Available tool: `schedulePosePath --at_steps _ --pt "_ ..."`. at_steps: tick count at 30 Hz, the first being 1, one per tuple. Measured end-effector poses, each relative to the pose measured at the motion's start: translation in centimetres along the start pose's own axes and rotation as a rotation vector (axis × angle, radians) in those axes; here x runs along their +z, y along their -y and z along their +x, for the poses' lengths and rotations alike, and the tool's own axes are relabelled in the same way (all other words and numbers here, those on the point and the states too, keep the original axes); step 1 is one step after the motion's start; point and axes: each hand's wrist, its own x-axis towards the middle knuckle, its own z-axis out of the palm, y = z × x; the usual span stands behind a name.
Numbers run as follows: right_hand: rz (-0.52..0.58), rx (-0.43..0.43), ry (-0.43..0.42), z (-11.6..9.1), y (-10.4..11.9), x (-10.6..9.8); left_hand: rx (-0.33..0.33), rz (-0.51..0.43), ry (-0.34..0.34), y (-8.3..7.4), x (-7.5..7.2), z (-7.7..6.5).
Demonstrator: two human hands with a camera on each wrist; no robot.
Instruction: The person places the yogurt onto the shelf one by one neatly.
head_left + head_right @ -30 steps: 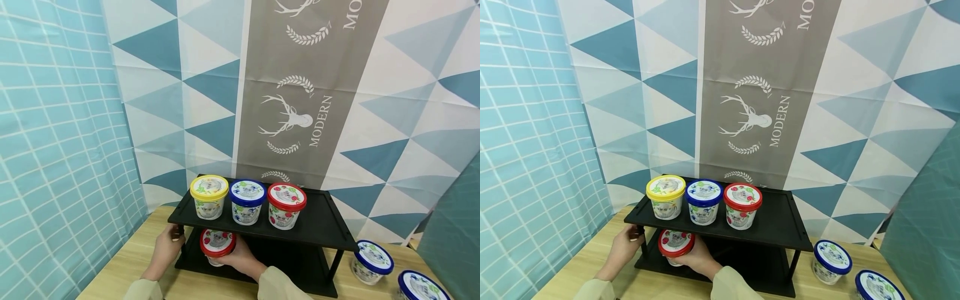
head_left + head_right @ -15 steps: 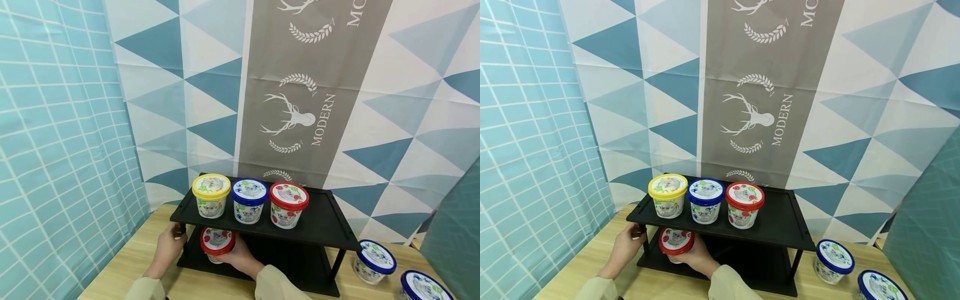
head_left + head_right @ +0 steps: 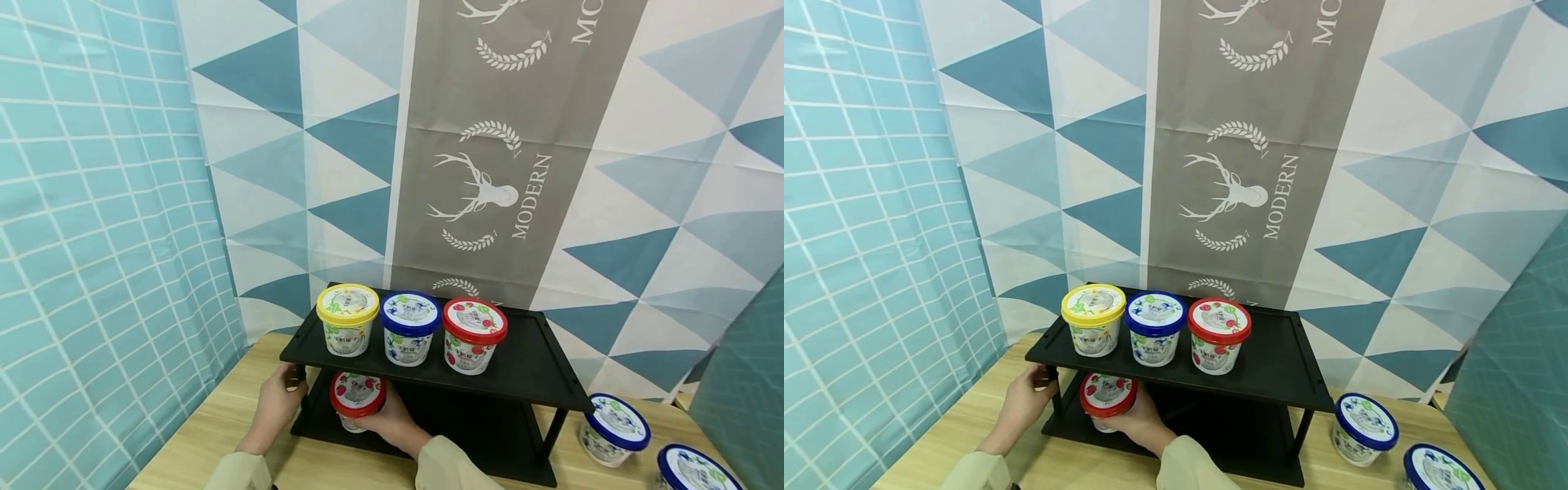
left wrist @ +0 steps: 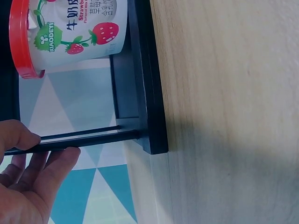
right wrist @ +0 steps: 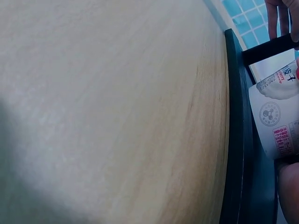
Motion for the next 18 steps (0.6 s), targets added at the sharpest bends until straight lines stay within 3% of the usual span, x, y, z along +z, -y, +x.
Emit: schedulePosePath --at_steps 18 --pt "0.06 0.049 -0.002 0.28 -0.55 -0.01 0.008 0.007 0.007 0.02 -0.1 -0.05"
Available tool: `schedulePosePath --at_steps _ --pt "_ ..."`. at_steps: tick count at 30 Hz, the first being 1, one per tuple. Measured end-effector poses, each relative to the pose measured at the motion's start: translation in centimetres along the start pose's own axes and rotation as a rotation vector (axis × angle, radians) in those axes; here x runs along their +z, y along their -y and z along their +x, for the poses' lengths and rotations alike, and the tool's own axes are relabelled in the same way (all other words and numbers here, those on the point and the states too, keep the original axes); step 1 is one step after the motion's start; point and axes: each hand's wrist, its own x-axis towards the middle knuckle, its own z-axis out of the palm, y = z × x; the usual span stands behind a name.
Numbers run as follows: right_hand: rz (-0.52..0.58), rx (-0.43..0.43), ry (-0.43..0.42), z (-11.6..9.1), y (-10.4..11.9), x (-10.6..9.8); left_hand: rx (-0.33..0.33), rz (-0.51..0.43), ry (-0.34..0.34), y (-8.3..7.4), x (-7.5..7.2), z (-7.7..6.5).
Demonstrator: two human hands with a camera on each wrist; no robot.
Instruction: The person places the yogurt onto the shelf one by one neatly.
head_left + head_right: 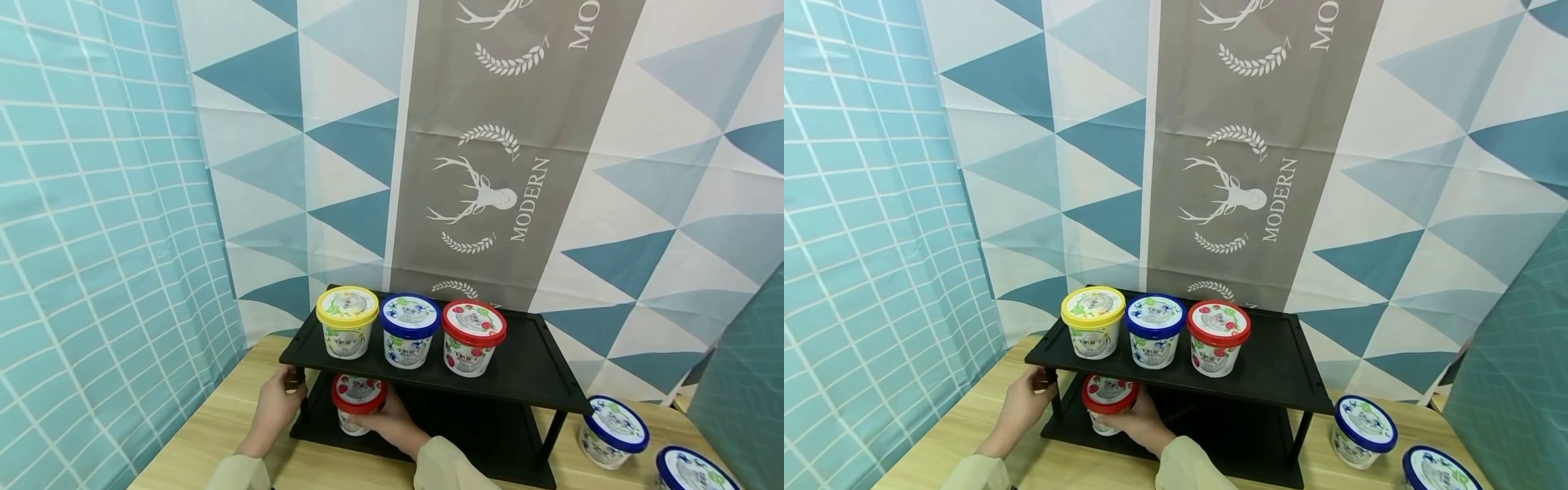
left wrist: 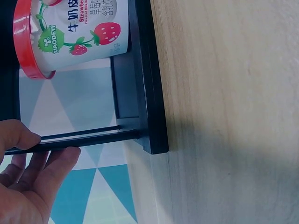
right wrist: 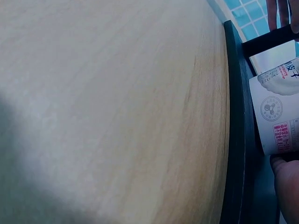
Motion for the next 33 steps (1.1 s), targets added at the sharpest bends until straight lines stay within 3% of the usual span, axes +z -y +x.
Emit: schedulePosePath --at_steps 16,33 --pt "0.002 0.009 -0.026 -0.2 -0.6 0.2 -0.008 -0.014 0.012 0.0 0.0 -0.2" --pt "-0.167 0.027 -0.334 -1.0 0.3 3.0 -0.008 -0.003 0.007 0.0 0.0 0.1"
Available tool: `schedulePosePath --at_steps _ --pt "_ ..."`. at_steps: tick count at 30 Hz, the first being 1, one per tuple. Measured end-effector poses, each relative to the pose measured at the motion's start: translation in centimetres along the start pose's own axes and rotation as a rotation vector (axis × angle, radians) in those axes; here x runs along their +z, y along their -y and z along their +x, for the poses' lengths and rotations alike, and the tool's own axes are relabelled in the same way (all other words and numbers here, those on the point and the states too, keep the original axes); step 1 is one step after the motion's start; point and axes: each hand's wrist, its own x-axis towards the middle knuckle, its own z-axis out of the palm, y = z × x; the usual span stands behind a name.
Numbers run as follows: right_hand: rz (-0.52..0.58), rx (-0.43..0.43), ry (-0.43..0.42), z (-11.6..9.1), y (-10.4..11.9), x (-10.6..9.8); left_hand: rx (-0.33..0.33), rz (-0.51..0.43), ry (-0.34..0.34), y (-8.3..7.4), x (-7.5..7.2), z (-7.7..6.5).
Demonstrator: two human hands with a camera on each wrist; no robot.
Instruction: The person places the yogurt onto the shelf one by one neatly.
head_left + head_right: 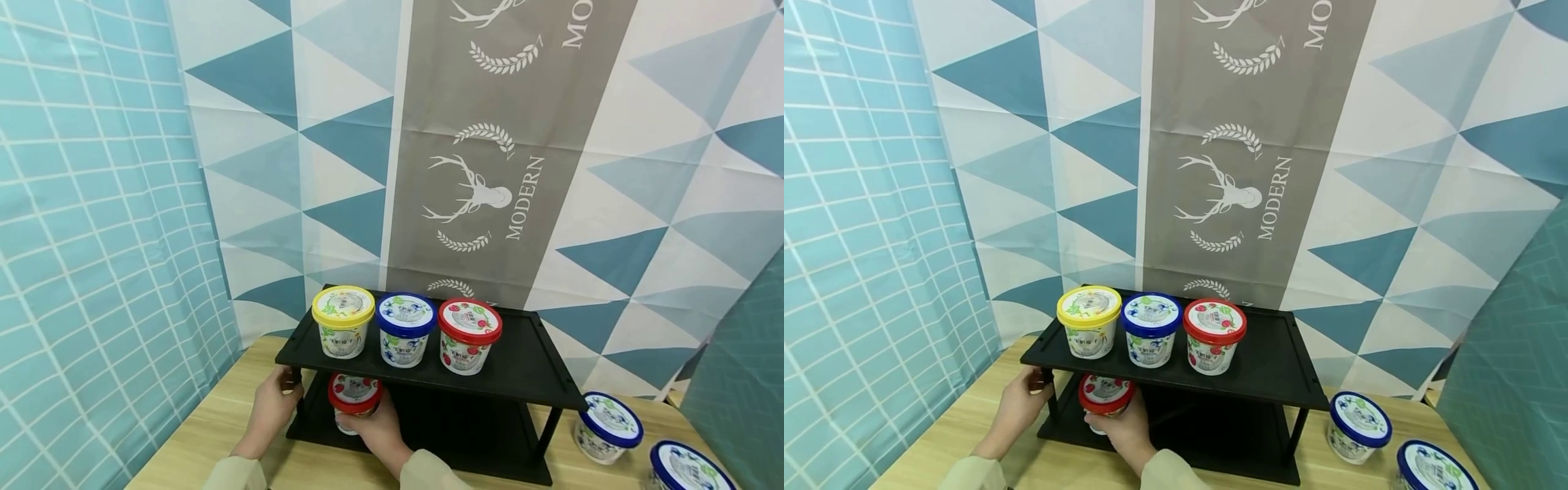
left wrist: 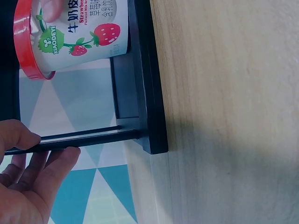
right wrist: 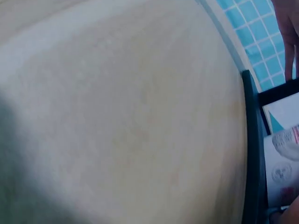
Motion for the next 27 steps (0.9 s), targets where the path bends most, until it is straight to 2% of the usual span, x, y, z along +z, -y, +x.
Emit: schedulePosePath --at_steps 13,21,27 --pt "-0.069 -0.041 -0.129 0.0 0.1 1.2 0.009 0.0 -0.002 -0.1 -0.1 0.2" --pt "-0.086 0.009 -0.091 0.3 0.0 1.4 0.009 -0.012 -0.008 0.0 0.0 0.0" --pt "-0.069 0.006 -0.02 0.7 0.1 1.5 0.0 -0.003 -0.002 0.2 0.1 0.1"
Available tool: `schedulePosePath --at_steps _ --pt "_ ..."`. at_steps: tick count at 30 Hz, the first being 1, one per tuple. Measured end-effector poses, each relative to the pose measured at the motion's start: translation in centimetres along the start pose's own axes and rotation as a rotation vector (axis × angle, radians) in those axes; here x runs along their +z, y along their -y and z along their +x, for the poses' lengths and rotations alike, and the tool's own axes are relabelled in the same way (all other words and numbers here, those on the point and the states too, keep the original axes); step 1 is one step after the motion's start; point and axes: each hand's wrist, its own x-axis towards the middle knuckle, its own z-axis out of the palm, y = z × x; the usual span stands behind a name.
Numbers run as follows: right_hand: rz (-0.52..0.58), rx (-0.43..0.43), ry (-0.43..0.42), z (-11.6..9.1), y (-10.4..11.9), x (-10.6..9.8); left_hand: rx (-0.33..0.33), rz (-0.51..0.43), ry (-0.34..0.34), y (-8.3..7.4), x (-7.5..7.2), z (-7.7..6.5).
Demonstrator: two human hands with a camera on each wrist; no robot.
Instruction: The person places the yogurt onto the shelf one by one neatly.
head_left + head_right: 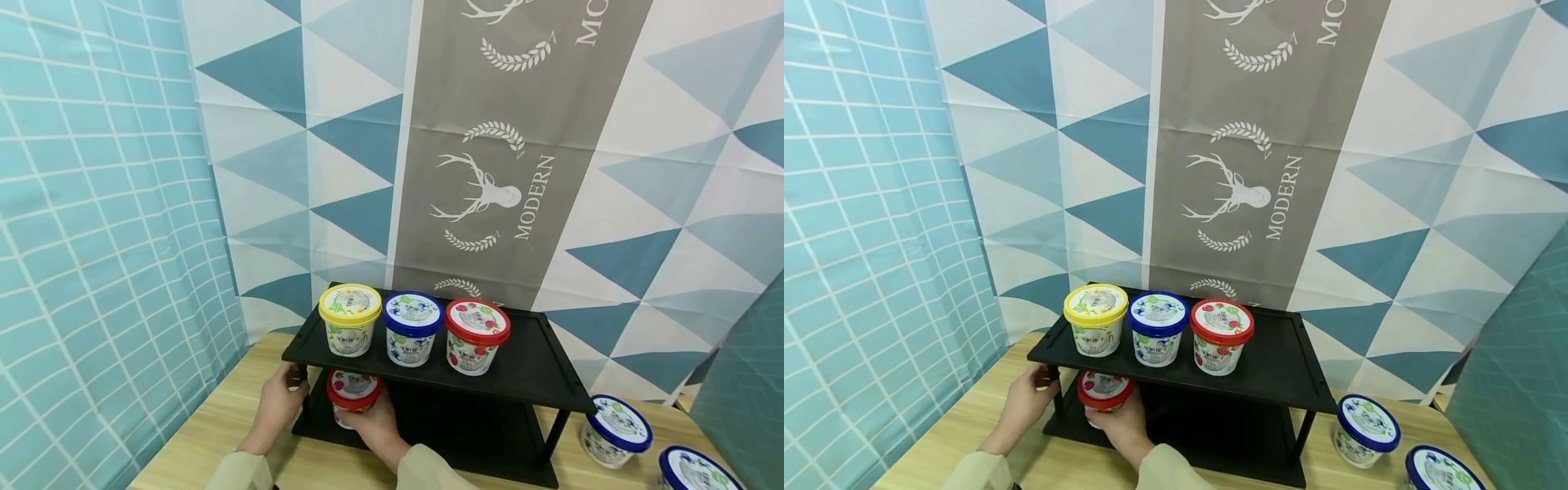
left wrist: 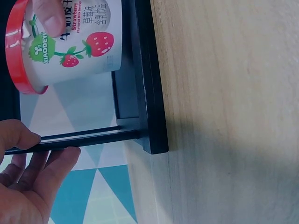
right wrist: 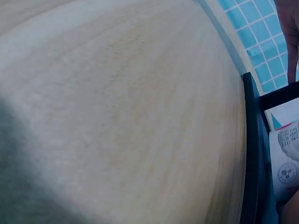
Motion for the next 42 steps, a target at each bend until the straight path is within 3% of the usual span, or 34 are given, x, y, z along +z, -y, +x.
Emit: schedulePosePath --at_steps 23,42 --pt "0.042 -0.048 0.108 0.72 -0.53 0.33 0.025 0.0 -0.021 0.02 0.1 -0.04" --pt "0.068 -0.068 0.114 0.48 0.09 0.7 0.02 -0.01 -0.023 0.09 0.11 -0.06"
